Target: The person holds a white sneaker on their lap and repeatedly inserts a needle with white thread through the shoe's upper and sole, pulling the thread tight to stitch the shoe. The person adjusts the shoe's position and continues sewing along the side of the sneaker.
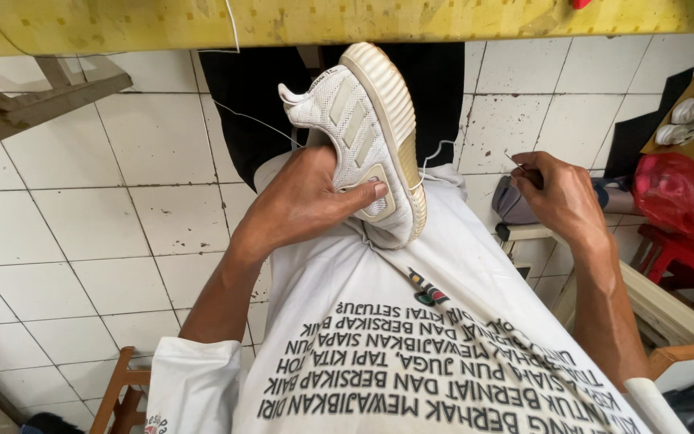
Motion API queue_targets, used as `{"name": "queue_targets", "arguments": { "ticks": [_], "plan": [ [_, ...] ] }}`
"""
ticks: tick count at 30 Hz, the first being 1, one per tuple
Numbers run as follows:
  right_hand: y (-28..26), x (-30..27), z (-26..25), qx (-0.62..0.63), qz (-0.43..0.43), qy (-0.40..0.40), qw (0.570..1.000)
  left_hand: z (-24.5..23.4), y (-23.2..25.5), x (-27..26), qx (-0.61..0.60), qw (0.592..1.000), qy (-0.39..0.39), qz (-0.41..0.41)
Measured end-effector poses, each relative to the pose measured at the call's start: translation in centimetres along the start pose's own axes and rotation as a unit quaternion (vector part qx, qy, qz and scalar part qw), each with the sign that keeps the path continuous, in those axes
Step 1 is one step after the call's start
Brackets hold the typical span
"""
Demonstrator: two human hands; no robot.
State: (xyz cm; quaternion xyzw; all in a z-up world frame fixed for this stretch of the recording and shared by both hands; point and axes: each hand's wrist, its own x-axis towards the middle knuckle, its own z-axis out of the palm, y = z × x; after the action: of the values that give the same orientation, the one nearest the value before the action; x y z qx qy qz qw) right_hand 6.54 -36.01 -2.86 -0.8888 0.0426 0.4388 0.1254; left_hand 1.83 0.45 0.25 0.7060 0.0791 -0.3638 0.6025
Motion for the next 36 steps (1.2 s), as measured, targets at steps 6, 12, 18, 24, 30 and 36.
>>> {"name": "queue_targets", "arguments": {
  "ticks": [6, 12, 18, 24, 30, 36],
  "plan": [
    [-0.1, -0.2, -1.7, -0.06, 0.053, -0.015, 0.997, 0.4, -0.7, 0.1, -0.056, 0.998, -0.004, -0.002],
    [-3.2, -1.8, -2.1, -0.015, -0.101, 0.084, 0.991, 0.3, -0.7, 0.2, -0.058, 0.998, -0.009, 0.004],
    [-7.1, -2.7, -2.0, 0.052, -0.293, 0.081, 0.951, 0.3, -0.7, 0.1, -0.055, 0.998, -0.005, -0.041],
    [-8.9, -3.6, -2.2, 0.106, -0.367, 0.096, 0.919, 0.3, -0.7, 0.2, -0.051, 0.997, -0.01, -0.051],
    [-9.2, -4.3, -2.1, 0.119, -0.428, 0.039, 0.895, 0.7, -1.1, 0.3, -0.061, 0.998, 0.005, -0.013],
    [-9.1, -4.0, -0.9, 0.076, -0.457, 0.006, 0.886, 0.7, -1.2, 0.2, -0.098, 0.995, 0.001, -0.01]
  ]
}}
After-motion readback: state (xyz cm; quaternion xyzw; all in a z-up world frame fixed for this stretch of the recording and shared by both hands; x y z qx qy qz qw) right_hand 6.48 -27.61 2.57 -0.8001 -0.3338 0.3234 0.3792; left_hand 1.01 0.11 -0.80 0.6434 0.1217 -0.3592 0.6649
